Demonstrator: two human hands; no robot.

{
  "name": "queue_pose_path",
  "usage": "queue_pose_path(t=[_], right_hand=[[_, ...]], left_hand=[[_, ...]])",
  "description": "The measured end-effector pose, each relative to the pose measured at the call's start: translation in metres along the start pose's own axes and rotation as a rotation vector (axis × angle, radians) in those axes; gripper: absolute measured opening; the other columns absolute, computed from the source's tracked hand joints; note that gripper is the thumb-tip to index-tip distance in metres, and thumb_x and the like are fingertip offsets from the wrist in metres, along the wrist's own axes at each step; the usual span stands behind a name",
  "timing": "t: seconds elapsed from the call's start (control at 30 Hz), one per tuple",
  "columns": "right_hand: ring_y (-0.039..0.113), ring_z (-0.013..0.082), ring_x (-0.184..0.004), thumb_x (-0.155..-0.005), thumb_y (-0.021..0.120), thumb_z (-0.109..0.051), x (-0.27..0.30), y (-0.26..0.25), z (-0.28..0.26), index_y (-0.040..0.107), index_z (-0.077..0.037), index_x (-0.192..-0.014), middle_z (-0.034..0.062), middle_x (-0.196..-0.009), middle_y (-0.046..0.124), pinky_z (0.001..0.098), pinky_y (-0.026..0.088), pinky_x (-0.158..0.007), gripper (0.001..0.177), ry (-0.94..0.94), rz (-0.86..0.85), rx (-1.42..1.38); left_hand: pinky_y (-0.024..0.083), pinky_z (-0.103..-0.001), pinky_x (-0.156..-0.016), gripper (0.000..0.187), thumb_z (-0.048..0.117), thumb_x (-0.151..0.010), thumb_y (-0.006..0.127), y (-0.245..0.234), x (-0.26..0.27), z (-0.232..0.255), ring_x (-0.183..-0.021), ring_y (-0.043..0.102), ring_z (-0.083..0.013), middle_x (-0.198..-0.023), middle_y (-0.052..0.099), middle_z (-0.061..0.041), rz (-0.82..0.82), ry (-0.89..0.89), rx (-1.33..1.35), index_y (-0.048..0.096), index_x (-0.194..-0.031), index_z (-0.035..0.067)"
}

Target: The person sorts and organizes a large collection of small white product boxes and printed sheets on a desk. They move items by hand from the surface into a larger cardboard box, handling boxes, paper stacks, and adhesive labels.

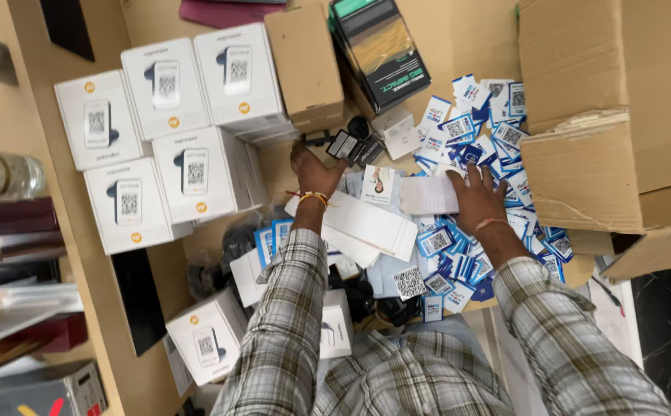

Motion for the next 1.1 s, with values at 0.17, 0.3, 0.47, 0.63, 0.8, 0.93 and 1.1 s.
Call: queue_pose_path(t=[0.17,0.3,0.47,0.63,0.8,0.93,1.1], right_hand=[[0.02,0.0412,-0.152,-0.063,0.094,-0.03,0.037,-0.008,0.015,0.033,-0.025,-0.156,0.0167,-0.163,0.026,0.0621,0.023,-0.119,0.111,0.086,-0.032,-0.183],[0.017,0.041,-0.152,-0.065,0.093,-0.037,0.047,0.004,0.008,0.034,-0.021,-0.154,0.0179,-0.162,0.025,0.0595,0.019,-0.12,0.108,0.132,-0.057,-0.302],[0.019,0.0424,-0.151,-0.064,0.092,-0.04,0.048,0.013,0.0,0.037,-0.019,-0.153,0.0198,-0.16,0.028,0.0594,0.021,-0.119,0.106,0.127,-0.001,-0.355],[0.022,0.0451,-0.148,-0.063,0.092,-0.041,0.043,0.013,-0.002,0.04,-0.015,-0.15,0.0222,-0.157,0.031,0.0586,0.022,-0.119,0.104,0.082,0.089,-0.4],[0.027,0.0455,-0.145,-0.066,0.092,-0.04,0.037,0.005,-0.006,0.045,-0.009,-0.143,0.0246,-0.152,0.037,0.055,0.025,-0.118,0.095,0.049,0.172,-0.491],[0.045,0.0372,-0.141,-0.081,0.078,-0.026,-0.006,-0.012,-0.008,0.047,-0.007,-0.144,0.0213,-0.149,0.049,0.0469,0.037,-0.118,0.072,-0.059,0.347,-0.872],[0.043,0.0314,-0.149,-0.1,0.042,-0.051,-0.143,-0.032,-0.016,0.044,-0.009,-0.15,0.0163,-0.156,0.047,0.0499,0.036,-0.118,0.066,-0.03,0.229,-1.671]], left_hand=[[0.039,-0.046,-0.113,0.101,0.033,-0.07,0.085,0.034,0.004,-0.005,-0.133,0.045,-0.0463,-0.146,0.046,-0.031,-0.083,-0.046,0.135,0.035,-0.147,-0.01],[0.049,-0.041,-0.112,0.054,0.033,-0.084,0.084,0.042,0.027,0.015,-0.139,0.054,-0.0409,-0.157,0.05,-0.028,-0.141,0.175,0.196,0.062,-0.122,0.002],[0.044,-0.045,-0.111,0.079,0.039,-0.078,0.083,0.037,0.038,0.028,-0.131,0.055,-0.0406,-0.14,0.058,-0.024,-0.256,0.019,0.148,0.052,-0.138,-0.002],[0.04,-0.043,-0.114,0.098,0.042,-0.076,0.086,0.061,0.012,0.037,-0.135,0.049,-0.0424,-0.144,0.05,-0.029,-0.337,0.151,0.134,0.04,-0.146,-0.008],[0.041,-0.04,-0.113,0.091,0.039,-0.076,0.08,0.089,0.025,0.063,-0.135,0.053,-0.0377,-0.147,0.053,-0.025,-0.592,0.094,0.315,0.046,-0.149,-0.001],[0.041,-0.041,-0.114,0.084,0.033,-0.08,0.081,0.098,0.014,0.024,-0.136,0.051,-0.0364,-0.146,0.051,-0.024,-0.262,-0.049,0.481,0.044,-0.145,-0.005],[0.044,-0.038,-0.096,0.029,0.014,-0.09,0.065,0.116,-0.021,-0.054,-0.104,0.054,-0.021,-0.113,0.056,-0.008,-0.298,-0.643,1.41,0.058,-0.116,0.006]])
Point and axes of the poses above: each hand's wrist, its own x-axis away from the middle knuckle, its own y-axis out of the palm, z = x × y, the point moved 4 cm from there along -x, towards the middle knuckle
